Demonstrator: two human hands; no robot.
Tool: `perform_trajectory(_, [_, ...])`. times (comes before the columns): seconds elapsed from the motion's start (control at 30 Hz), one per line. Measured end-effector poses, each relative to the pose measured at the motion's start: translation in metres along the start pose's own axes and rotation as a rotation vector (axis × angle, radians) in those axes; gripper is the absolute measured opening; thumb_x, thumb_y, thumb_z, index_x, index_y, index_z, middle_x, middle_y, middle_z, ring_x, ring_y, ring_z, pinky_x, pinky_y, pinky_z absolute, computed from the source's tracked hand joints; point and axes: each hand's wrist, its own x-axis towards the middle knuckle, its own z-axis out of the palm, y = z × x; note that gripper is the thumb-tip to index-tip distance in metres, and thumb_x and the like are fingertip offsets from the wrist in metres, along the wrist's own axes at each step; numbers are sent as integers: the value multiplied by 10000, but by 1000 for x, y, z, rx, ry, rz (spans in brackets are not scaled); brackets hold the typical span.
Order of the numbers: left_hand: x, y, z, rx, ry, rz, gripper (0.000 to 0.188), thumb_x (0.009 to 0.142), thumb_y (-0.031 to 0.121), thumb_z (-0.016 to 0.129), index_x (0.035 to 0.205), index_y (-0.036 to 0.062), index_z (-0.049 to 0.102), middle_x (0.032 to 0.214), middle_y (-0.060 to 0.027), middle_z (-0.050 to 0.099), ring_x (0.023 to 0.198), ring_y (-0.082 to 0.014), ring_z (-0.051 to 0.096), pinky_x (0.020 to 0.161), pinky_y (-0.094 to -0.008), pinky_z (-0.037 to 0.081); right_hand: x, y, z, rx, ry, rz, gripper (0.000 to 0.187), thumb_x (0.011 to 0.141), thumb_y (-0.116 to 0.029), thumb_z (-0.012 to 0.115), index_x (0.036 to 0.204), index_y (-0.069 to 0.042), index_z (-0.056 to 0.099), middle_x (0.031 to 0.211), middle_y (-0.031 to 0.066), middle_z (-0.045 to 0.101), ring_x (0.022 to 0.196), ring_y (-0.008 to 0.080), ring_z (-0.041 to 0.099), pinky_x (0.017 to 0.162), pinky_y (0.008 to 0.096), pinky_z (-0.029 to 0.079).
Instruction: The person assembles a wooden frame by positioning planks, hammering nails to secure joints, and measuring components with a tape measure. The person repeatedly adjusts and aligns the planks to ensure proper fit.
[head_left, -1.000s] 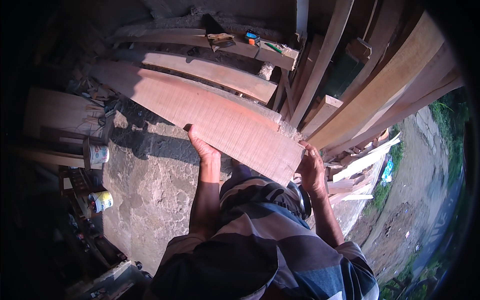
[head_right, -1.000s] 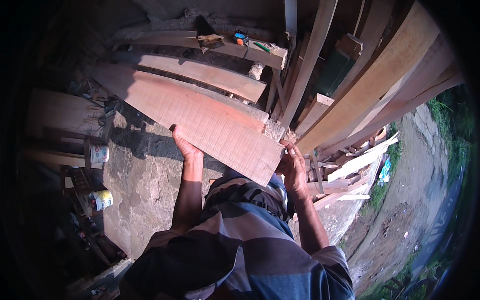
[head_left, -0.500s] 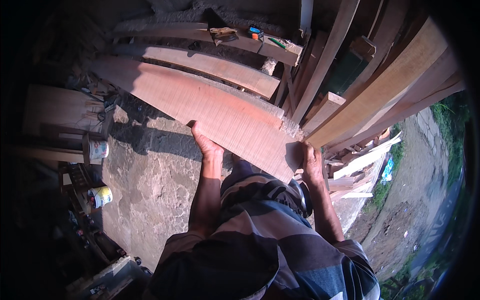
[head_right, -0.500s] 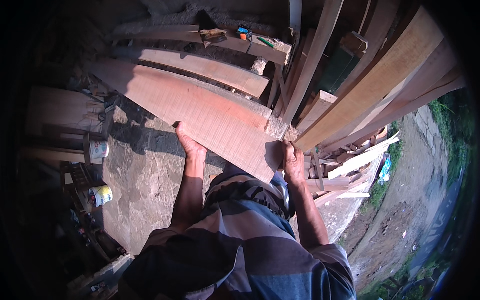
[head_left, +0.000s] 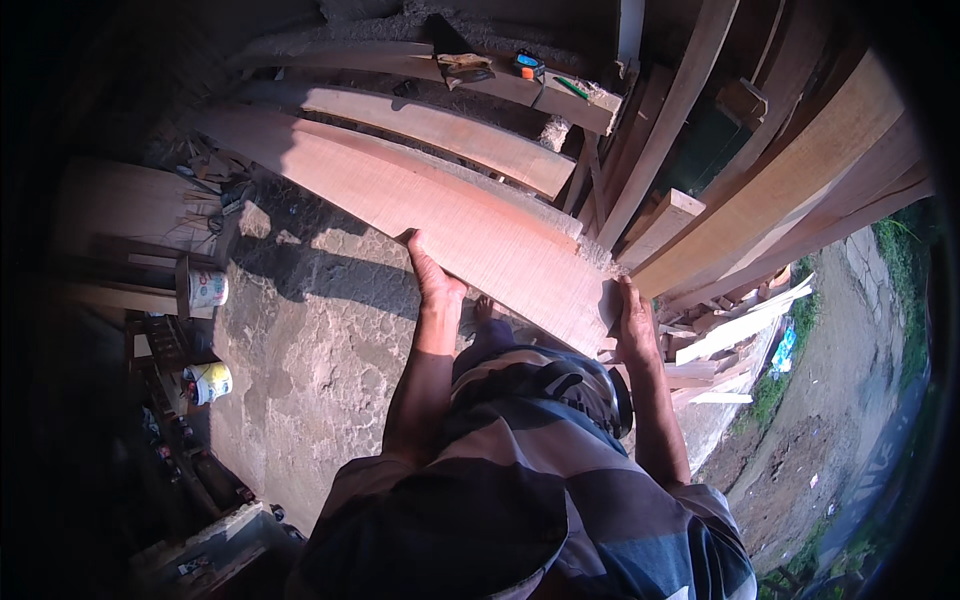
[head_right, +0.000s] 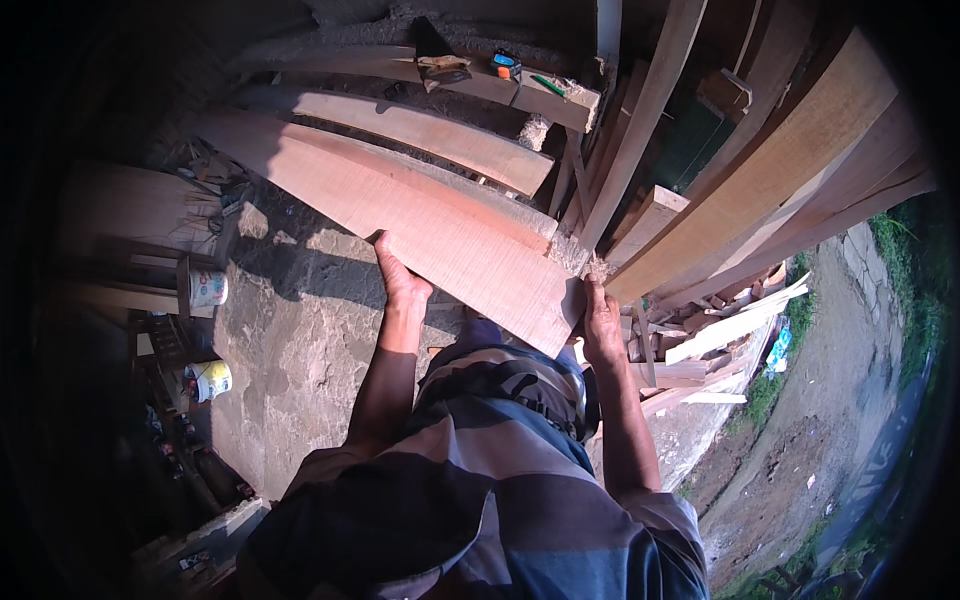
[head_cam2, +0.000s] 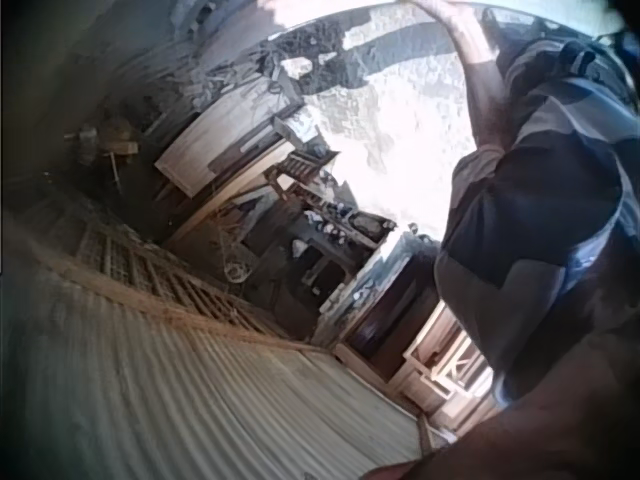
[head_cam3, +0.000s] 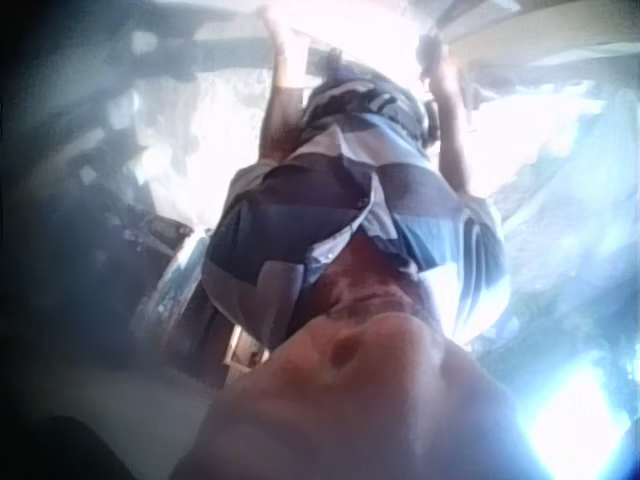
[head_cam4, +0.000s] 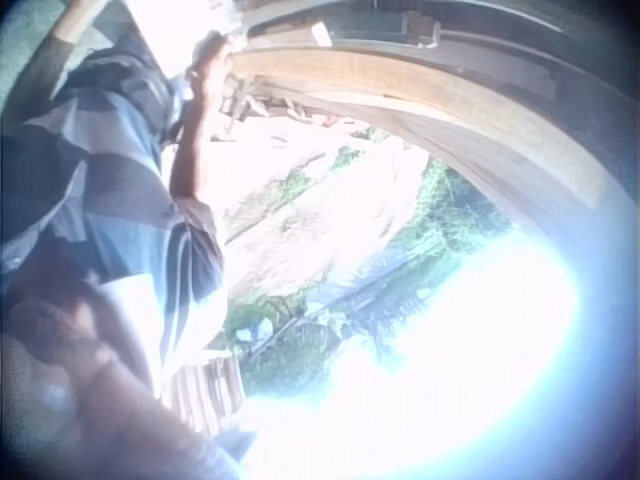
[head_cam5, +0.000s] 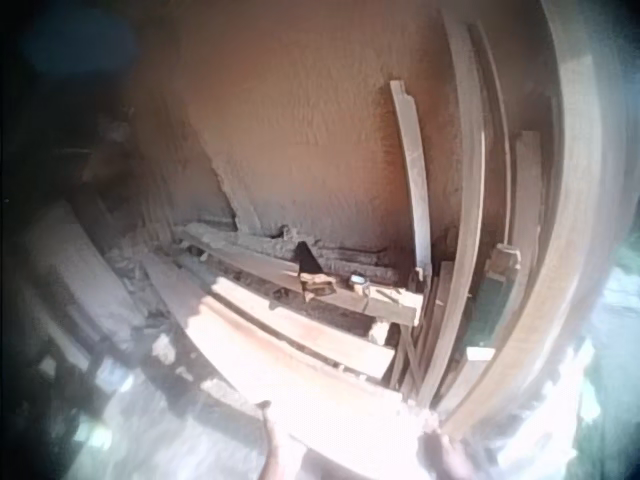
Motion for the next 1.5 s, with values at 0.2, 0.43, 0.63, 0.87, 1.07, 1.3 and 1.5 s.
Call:
perform_trajectory(0.2, [27,-30,-12,0,193,116,831,789,560,722,1434,104,464,1379,-129,548,1284,-322,527,1031,-539,474,24,25,-2,41,27,-123,806,1018,-635,460,1423,62,494,1312,199,595,1116,295,646,908,422,559])
perform_trajectory(0.43, [46,-58,-27,-27,139,152,862,827,671,715,1471,197,392,1492,-91,438,1413,-281,382,1114,-536,391,63,46,-10,-209,46,-300,674,1064,-569,418,1436,-13,495,1376,170,580,1240,274,542,1059,389,417])
perform_trajectory(0.63, [51,-68,-27,28,119,214,831,857,694,685,1465,204,401,1523,-30,412,1417,-214,367,1140,-461,361,80,47,-18,-346,110,-386,692,1071,-563,399,1437,19,470,1363,218,570,1227,300,542,1058,402,414])
perform_trajectory(0.87, [42,-40,-23,383,233,-248,890,799,806,650,1355,117,559,1232,-114,648,1093,-188,654,924,-413,549,105,45,-20,-370,233,-395,771,1047,-608,405,1460,42,445,1391,279,536,1248,355,534,1076,431,406])
perform_trajectory(1.07, [25,26,-4,994,90,-255,680,890,723,596,1328,203,598,927,-76,689,597,-184,659,561,-339,550,131,53,-35,-303,249,-409,773,1046,-603,404,1429,67,454,1365,280,534,1165,356,562,1031,450,435])
perform_trajectory(1.3, [65,79,-22,1199,-38,-130,397,1017,523,536,1032,154,683,727,-3,631,489,-125,553,513,-319,474,155,76,-31,-437,635,-672,685,1033,-611,445,1212,31,600,1008,187,612,921,285,608,864,421,494])
perform_trajectory(1.5, [178,62,-102,1011,-50,466,251,995,329,667,1029,81,685,868,7,675,811,-94,585,709,-292,484,155,67,27,-494,793,-631,658,1025,-614,465,1182,8,611,958,138,601,868,242,599,816,402,498])
